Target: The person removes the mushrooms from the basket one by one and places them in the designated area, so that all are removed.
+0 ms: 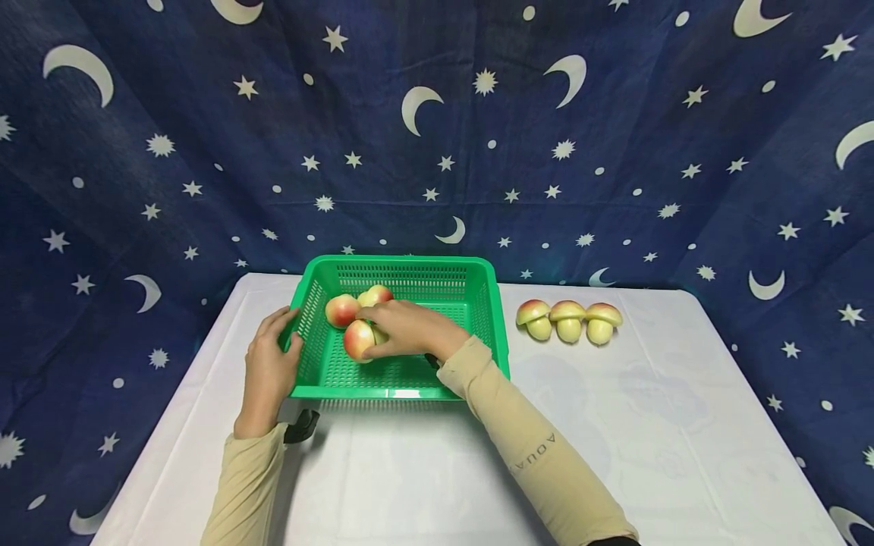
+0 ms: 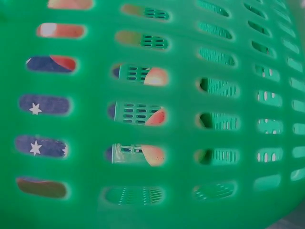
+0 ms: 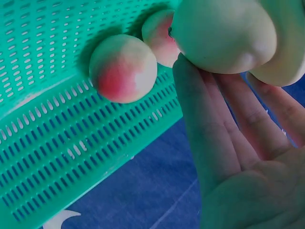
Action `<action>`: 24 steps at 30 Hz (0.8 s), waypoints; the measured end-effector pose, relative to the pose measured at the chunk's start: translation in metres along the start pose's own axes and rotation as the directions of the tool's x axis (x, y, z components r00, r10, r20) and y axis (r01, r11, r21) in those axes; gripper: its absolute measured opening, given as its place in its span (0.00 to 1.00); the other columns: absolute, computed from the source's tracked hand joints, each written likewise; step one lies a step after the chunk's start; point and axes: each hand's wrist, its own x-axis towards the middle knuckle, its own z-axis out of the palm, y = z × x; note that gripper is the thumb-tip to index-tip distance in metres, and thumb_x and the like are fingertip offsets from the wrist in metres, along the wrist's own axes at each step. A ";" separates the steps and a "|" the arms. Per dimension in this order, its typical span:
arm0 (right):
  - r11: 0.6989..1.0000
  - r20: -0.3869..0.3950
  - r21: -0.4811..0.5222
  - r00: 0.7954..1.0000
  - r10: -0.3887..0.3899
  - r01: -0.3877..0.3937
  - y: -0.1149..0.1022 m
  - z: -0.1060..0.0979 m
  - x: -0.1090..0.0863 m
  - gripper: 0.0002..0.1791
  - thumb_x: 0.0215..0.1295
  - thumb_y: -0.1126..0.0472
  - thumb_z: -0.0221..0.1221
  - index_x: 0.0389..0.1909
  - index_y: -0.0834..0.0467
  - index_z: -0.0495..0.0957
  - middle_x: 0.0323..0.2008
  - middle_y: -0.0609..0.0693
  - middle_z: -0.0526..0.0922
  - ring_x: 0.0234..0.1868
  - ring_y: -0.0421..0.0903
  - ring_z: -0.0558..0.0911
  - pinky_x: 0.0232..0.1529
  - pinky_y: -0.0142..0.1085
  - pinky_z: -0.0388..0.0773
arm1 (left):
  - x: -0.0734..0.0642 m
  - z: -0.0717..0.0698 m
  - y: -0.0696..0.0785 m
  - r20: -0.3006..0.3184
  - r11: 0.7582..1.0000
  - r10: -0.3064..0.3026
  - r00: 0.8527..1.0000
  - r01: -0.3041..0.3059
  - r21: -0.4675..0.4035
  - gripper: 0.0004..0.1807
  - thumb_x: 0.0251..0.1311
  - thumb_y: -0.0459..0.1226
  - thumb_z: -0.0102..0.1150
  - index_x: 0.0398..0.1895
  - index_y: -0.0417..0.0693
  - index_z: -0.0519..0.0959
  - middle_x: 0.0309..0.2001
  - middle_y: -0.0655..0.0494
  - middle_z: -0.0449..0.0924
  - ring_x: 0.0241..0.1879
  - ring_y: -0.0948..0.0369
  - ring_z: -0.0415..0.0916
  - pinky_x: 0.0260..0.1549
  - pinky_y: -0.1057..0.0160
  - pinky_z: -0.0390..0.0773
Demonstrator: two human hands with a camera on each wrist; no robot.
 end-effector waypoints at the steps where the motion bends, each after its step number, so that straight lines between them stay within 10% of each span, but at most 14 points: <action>1: 1.000 -0.005 0.005 1.000 0.003 -0.003 0.000 -0.001 -0.002 0.24 0.61 0.46 0.65 0.55 0.50 0.77 0.36 0.42 0.79 0.33 0.40 0.77 0.39 0.30 0.74 | 0.000 0.000 0.000 0.000 1.000 0.000 1.000 0.000 -0.001 0.23 0.65 0.27 0.51 0.64 0.40 0.75 0.68 0.43 0.69 0.67 0.41 0.67 0.61 0.36 0.65; 24: 1.000 -0.105 -0.028 0.994 -0.012 0.009 0.005 -0.014 -0.041 0.19 0.64 0.46 0.64 0.49 0.52 0.76 0.37 0.43 0.79 0.36 0.41 0.76 0.42 0.32 0.73 | 0.000 -0.001 0.000 0.005 1.000 0.000 1.000 0.000 -0.003 0.23 0.65 0.27 0.50 0.64 0.40 0.75 0.68 0.42 0.69 0.67 0.41 0.66 0.61 0.36 0.65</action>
